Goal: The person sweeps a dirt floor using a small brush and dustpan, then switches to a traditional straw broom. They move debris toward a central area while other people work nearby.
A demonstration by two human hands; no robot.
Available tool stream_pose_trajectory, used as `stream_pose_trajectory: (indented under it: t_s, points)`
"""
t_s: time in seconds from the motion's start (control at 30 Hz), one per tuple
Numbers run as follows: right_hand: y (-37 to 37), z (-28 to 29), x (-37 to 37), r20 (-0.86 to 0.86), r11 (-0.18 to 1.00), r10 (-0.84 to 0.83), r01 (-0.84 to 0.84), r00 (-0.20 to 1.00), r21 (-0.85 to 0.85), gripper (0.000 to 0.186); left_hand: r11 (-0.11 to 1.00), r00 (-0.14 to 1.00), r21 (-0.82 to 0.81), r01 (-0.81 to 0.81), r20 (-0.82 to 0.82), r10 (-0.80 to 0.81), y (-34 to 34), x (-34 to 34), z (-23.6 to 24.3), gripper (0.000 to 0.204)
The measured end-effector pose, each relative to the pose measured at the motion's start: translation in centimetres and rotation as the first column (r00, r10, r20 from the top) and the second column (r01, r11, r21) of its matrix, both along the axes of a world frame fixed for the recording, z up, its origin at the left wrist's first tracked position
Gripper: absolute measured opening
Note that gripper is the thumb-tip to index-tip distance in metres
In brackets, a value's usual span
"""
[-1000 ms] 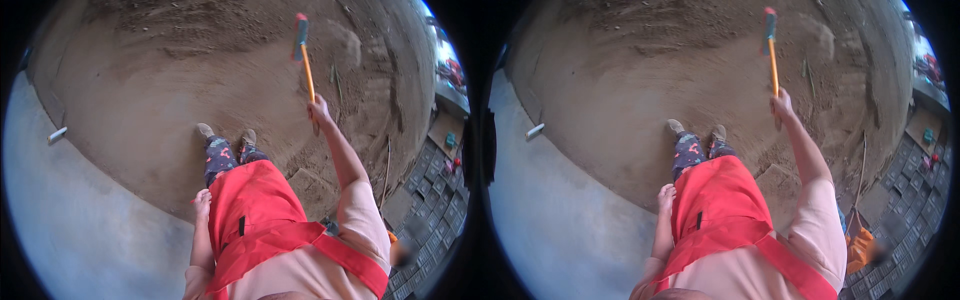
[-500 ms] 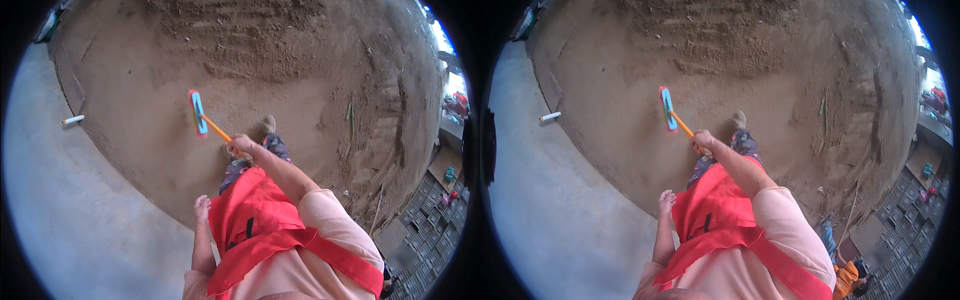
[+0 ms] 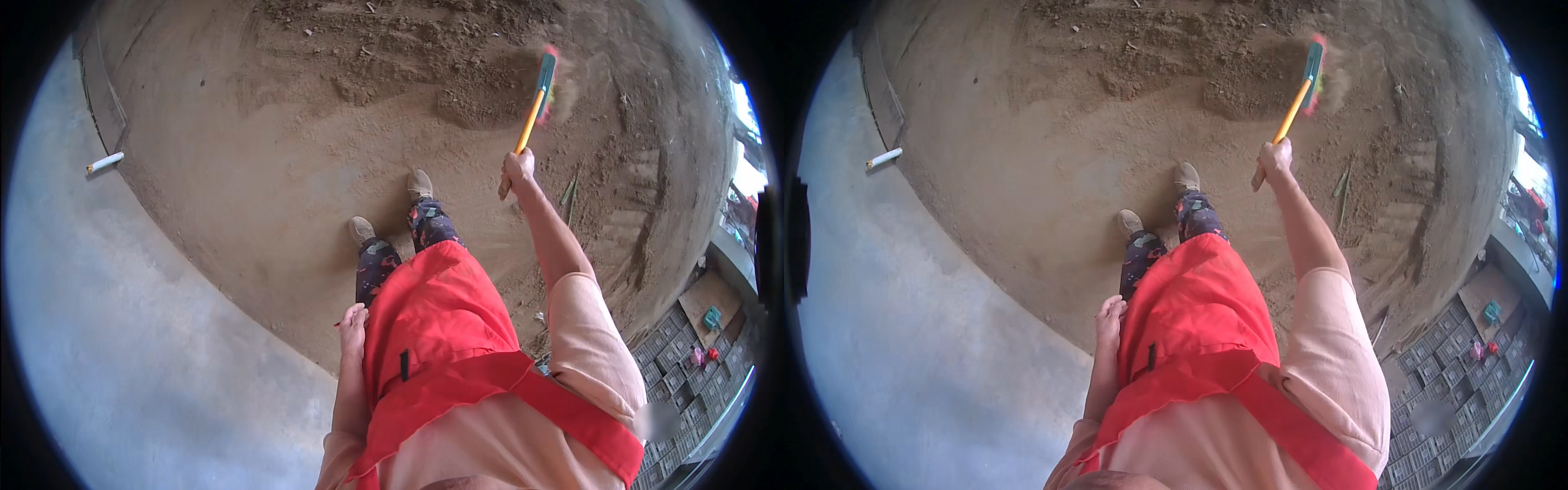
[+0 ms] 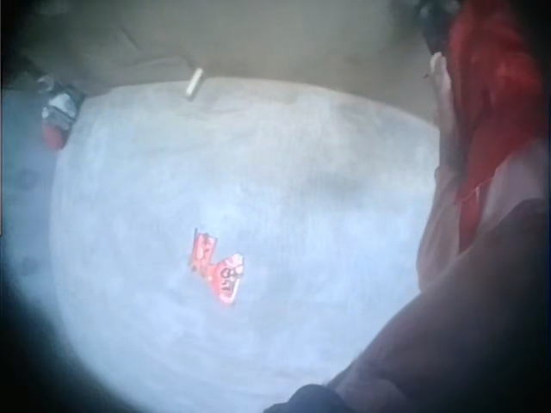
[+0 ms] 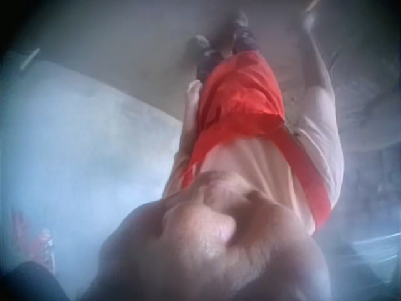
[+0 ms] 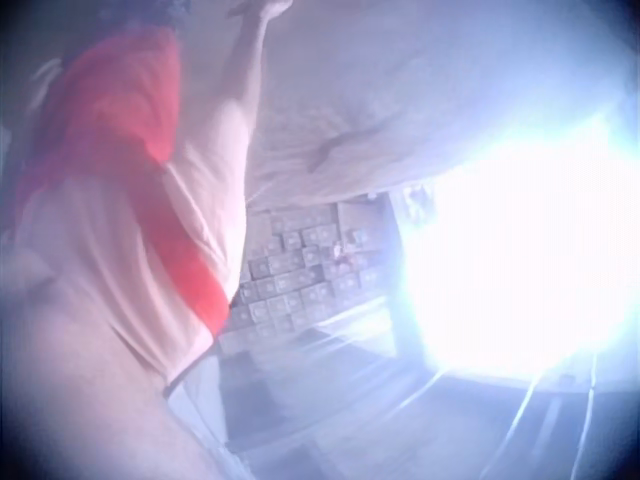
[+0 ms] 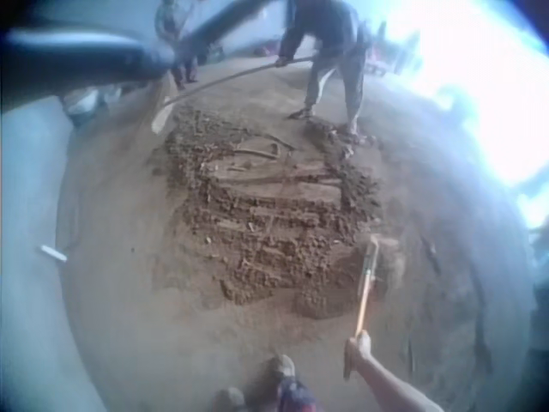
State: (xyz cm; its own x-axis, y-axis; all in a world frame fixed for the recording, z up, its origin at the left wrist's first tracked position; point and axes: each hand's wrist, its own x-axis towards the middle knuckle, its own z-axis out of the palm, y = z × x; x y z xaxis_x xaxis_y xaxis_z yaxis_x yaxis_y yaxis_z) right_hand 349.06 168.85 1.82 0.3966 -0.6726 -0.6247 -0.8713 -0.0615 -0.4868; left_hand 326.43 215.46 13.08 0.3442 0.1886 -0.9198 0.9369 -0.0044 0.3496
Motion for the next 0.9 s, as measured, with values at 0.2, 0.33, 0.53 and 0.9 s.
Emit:
stream_pose_trajectory:
  t_s: [0.2, 0.33, 0.53, 0.9]
  points:
    - [10.6, 7.0, -0.9, -0.038, 0.805, 0.063, -0.028, 0.997, 0.593, 0.029, 0.994, 0.994, 0.009, -0.109, 0.020, 0.109, -2.0, 0.2, -0.9, 0.027]
    - [21.3, 5.2, 2.5, -0.006, 0.364, 0.153, -0.051, 0.988, 0.930, 0.054, 0.993, 0.987, 0.069, -0.094, 0.134, 0.084, -0.8, -2.5, -2.0, 0.024]
    - [24.9, -0.2, 9.1, 0.031, 0.567, 0.340, -0.231, 0.940, 0.790, 0.051, 0.955, 0.966, 0.150, -0.256, -0.009, 0.260, -0.9, -2.6, 1.4, 0.023]
    - [4.3, 0.1, 11.9, 0.107, 0.979, 0.204, -0.205, 0.973, 0.003, 0.012, 0.992, 0.990, 0.023, -0.127, 0.068, 0.126, -2.5, -0.5, -2.0, 0.025]
